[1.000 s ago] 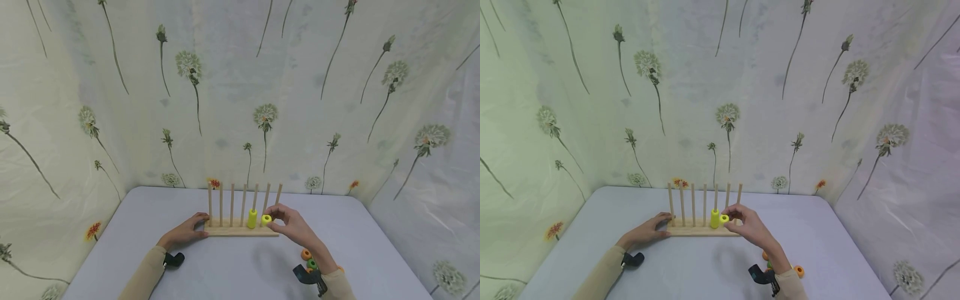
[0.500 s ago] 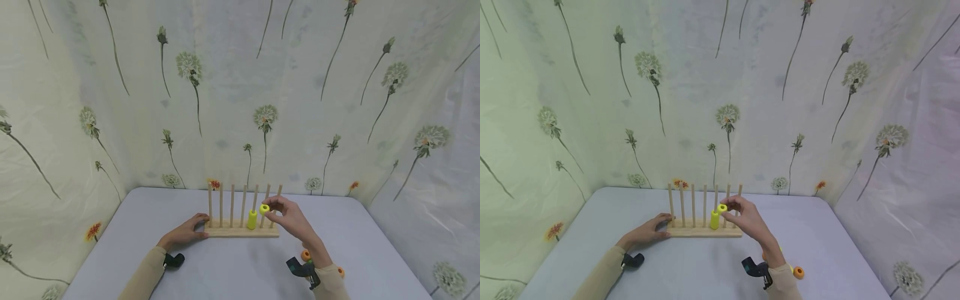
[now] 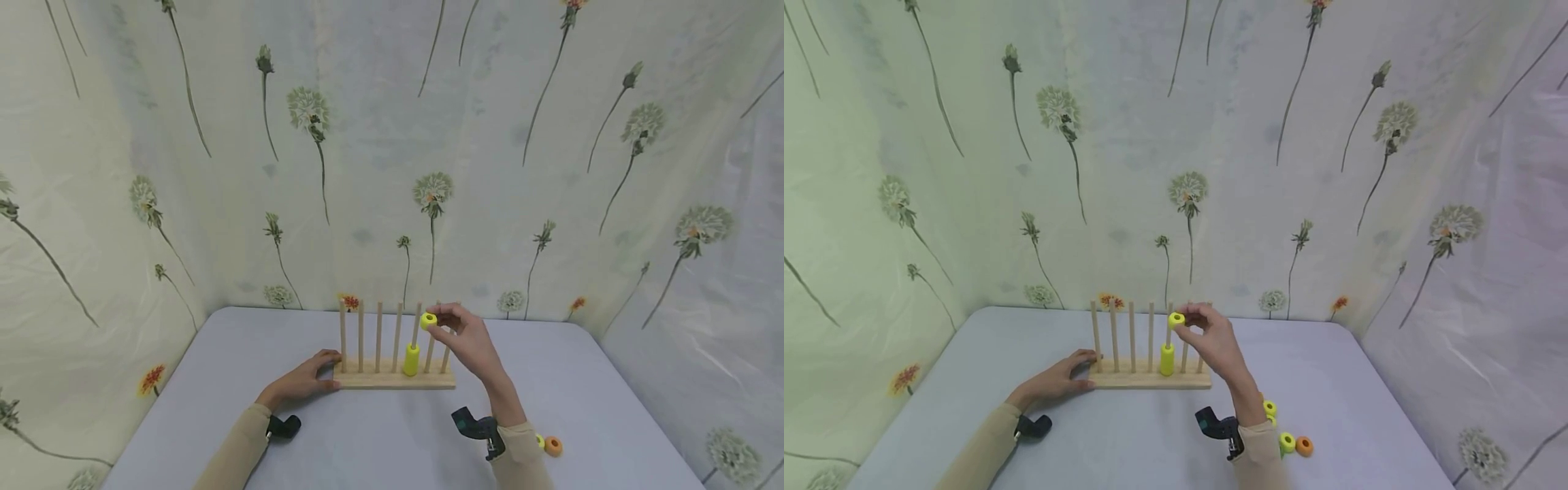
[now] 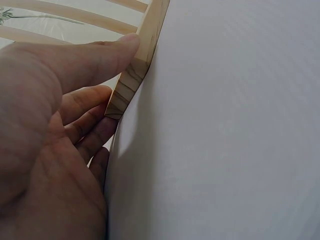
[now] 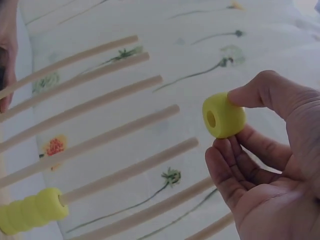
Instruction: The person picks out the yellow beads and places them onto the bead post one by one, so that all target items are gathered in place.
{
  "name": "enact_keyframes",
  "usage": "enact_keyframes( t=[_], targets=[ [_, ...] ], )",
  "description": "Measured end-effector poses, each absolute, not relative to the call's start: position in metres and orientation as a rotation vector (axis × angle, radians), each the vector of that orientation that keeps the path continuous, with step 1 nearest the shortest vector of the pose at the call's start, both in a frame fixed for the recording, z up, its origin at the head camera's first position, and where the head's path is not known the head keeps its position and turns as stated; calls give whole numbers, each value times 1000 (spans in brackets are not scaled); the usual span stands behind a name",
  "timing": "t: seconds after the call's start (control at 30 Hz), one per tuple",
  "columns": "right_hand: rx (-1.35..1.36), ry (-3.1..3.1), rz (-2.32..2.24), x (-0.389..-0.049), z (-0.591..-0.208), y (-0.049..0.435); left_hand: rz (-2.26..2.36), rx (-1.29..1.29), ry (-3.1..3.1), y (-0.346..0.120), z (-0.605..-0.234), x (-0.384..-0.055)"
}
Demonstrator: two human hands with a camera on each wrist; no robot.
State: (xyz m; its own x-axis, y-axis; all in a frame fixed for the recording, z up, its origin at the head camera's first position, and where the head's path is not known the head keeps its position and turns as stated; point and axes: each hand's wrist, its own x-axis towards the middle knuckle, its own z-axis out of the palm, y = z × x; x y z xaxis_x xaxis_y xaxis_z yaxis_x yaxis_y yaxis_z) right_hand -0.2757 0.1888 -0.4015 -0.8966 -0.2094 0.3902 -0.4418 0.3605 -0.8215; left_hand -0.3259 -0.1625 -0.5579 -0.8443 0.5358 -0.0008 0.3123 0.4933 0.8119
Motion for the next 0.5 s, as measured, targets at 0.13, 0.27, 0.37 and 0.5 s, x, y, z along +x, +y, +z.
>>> enact_keyframes(
  t=[0.13,0.27,0.37,0.5],
  targets=[
    [539,-2363,1560,-275,-399,183,1263,714,2490,-162,-559,-326],
    [493,-2321,1550,-276,-397,179,1260,709,2495,-162,-560,-327],
    [470,-2299,1541,-277,-395,176,1258,719,2503,-162,-560,-327],
    [420,-2292,1522,-279,-395,173,1254,727,2506,-163,-559,-326]
  ],
)
